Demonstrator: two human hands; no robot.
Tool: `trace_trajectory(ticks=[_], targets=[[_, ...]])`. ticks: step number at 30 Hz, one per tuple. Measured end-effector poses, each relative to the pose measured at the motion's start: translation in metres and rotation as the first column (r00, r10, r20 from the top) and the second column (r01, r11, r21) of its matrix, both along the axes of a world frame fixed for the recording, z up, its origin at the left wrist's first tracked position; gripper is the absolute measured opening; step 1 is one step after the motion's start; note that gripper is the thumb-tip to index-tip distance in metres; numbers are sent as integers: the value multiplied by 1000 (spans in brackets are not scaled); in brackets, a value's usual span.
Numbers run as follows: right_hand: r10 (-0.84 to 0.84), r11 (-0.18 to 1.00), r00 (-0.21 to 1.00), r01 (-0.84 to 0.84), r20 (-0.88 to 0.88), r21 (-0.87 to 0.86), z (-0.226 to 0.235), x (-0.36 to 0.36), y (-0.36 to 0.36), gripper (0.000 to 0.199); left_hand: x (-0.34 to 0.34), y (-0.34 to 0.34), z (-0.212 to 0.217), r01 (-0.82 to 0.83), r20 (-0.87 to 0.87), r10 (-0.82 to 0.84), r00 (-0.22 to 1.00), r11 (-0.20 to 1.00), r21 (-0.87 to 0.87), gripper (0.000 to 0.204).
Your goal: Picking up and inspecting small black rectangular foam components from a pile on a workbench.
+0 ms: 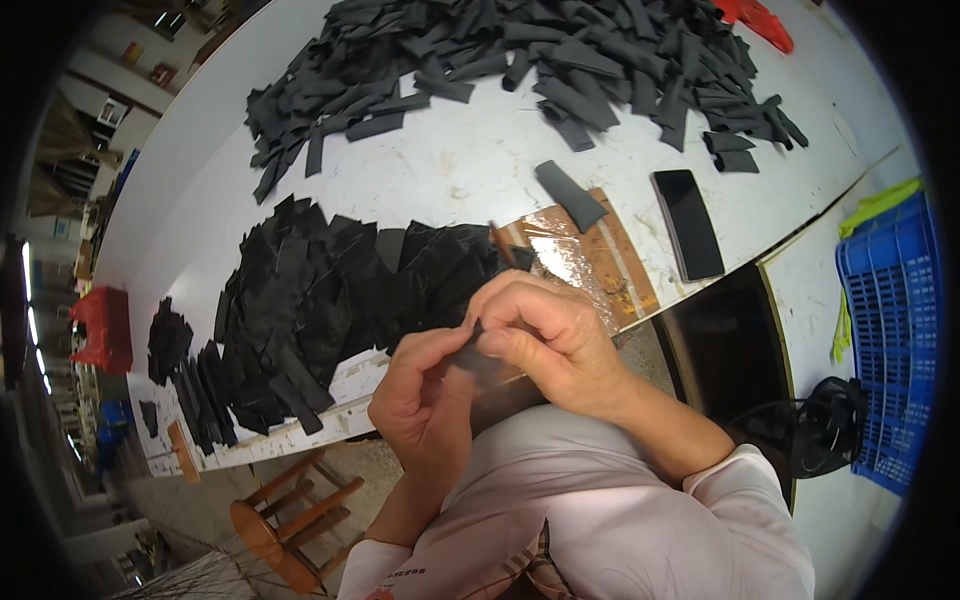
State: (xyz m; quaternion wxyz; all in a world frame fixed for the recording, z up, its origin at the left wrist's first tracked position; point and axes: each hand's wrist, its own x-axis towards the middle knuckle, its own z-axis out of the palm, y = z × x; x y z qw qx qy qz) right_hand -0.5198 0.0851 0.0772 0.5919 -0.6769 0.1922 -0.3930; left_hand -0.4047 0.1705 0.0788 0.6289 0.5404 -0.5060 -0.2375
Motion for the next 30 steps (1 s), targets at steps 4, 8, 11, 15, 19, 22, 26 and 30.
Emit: trace_trajectory(ticks=[4, 8, 11, 15, 19, 22, 26, 30], targets=[[-149, 940, 969, 76, -198, -333, 39, -13, -18, 14, -10, -27, 13, -88, -24, 86, 996, 988, -128, 15], [-42, 995, 985, 57, -166, 81, 63, -14, -38, 15, 3, -49, 39, 302, -722, -295, 625, 945, -125, 18], [158, 942, 985, -127, -77, 310, 79, -11, -54, 19, 13, -64, 54, 535, -865, -497, -65, 715, -450, 34], [275, 834, 960, -216, -43, 507, 52, -7, -73, 19, 20, -78, 33, 512, -845, -444, -298, 673, -534, 47], [368, 621, 929, -282, 46, 731, -21, -9, -76, 26, 24, -68, -23, 524, -960, -130, -247, 816, -245, 44], [315, 550, 938, -303, 143, 778, -35, -11, -68, 20, 22, -62, -45, 557, -993, -79, -87, 822, -114, 40], [295, 811, 945, -169, -142, 559, -32, -10, -72, 17, 11, -70, -13, 120, -135, -106, 985, 988, 99, 44], [-255, 964, 952, 234, -172, -129, -18, -10, -63, 22, 17, -74, 4, 229, 158, -217, 963, 971, -67, 23]])
